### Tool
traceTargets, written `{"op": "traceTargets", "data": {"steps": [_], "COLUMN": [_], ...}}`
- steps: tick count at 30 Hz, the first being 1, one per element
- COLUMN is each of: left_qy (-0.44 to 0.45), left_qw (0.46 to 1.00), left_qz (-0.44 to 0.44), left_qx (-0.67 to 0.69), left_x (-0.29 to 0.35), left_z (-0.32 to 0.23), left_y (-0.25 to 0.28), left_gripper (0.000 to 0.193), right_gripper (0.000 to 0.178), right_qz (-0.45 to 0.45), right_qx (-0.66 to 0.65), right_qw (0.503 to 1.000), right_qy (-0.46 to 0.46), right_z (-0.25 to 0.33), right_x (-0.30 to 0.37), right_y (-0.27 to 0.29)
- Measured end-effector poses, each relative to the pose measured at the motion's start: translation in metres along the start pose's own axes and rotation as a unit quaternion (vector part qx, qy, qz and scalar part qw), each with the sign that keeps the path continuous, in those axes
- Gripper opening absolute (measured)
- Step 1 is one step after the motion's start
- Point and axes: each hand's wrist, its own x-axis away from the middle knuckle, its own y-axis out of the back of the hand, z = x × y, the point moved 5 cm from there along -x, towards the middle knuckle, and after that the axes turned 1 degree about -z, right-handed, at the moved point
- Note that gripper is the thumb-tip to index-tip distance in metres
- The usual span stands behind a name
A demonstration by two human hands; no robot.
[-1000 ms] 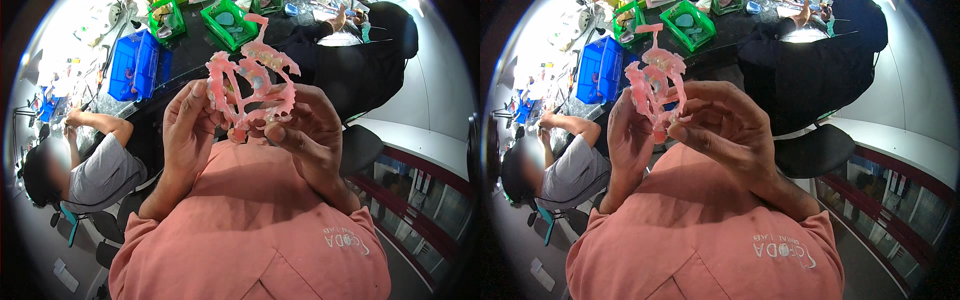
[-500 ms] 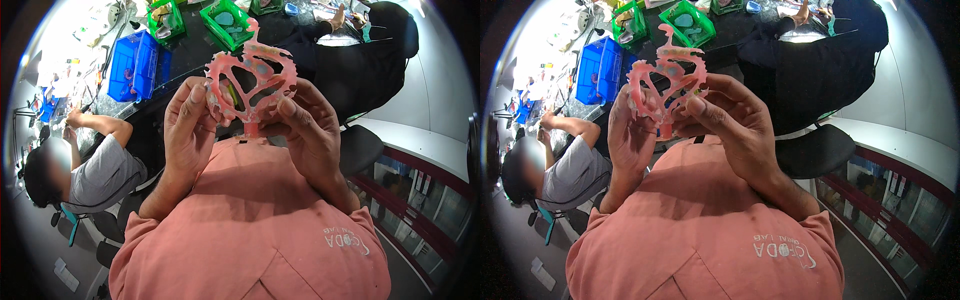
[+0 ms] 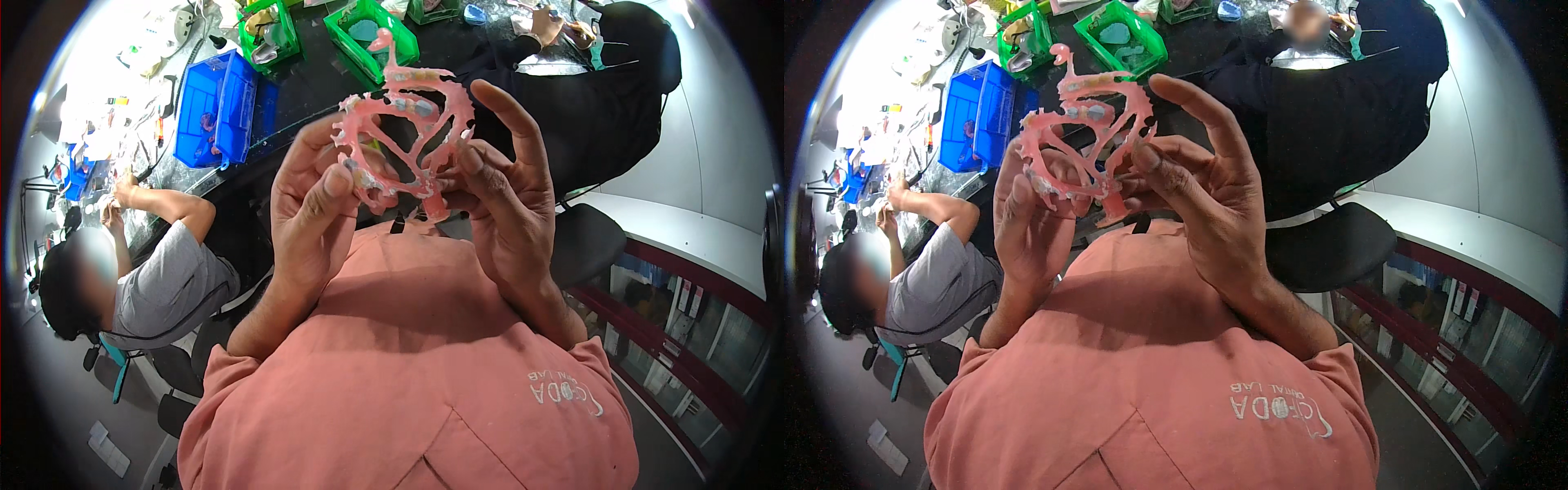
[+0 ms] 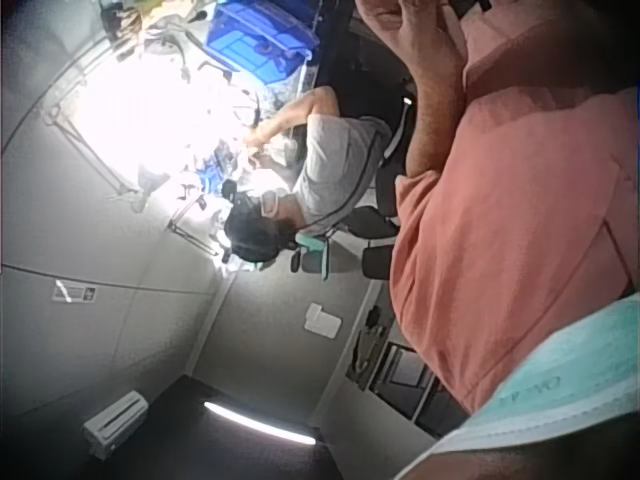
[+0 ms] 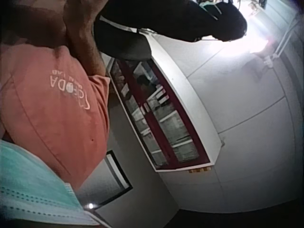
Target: Inspecting and cleaning dental aligners and frameworks using air tools and manual inspection.
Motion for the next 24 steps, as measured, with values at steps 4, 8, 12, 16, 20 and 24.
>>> {"op": "traceTargets", "data": {"steps": [4,8,12,16,20,24], "left_qy": [-0.037,-0.007,-0.009,0.019,0.014,-0.026], "left_qw": [0.998,0.996,0.994,0.997,0.999,0.997], "left_qz": [-0.01,0.025,0.023,0.014,0.019,0.027], "left_qx": [-0.056,-0.09,-0.108,-0.075,-0.044,-0.062], "left_x": [-0.0015,-0.0027,-0.0006,0.0009,0.003,0.0057], "left_z": [-0.0046,-0.006,-0.0034,-0.0018,-0.0022,-0.0039], "left_y": [-0.0029,-0.0028,-0.0029,-0.0006,-0.0004,-0.0005], "left_gripper": [0.066,0.082,0.087,0.088,0.09,0.088], "right_gripper": [0.058,0.055,0.052,0.051,0.049,0.046], "right_qz": [-0.009,0.005,0.026,0.021,0.03,0.031], "right_qx": [-0.002,0.02,0.006,0.006,-0.021,0.015], "right_qw": [1.0,1.0,1.0,1.0,0.999,0.999], "right_qy": [-0.007,-0.002,0.007,0.007,-0.021,-0.02], "right_z": [0.0008,0.0005,0.0,0.0003,0.0006,0.0018], "right_x": [0.001,-0.0001,0.0001,0.0024,0.0044,0.0036], "right_y": [-0.0009,-0.0019,-0.0023,-0.0028,-0.0046,-0.0042]}}
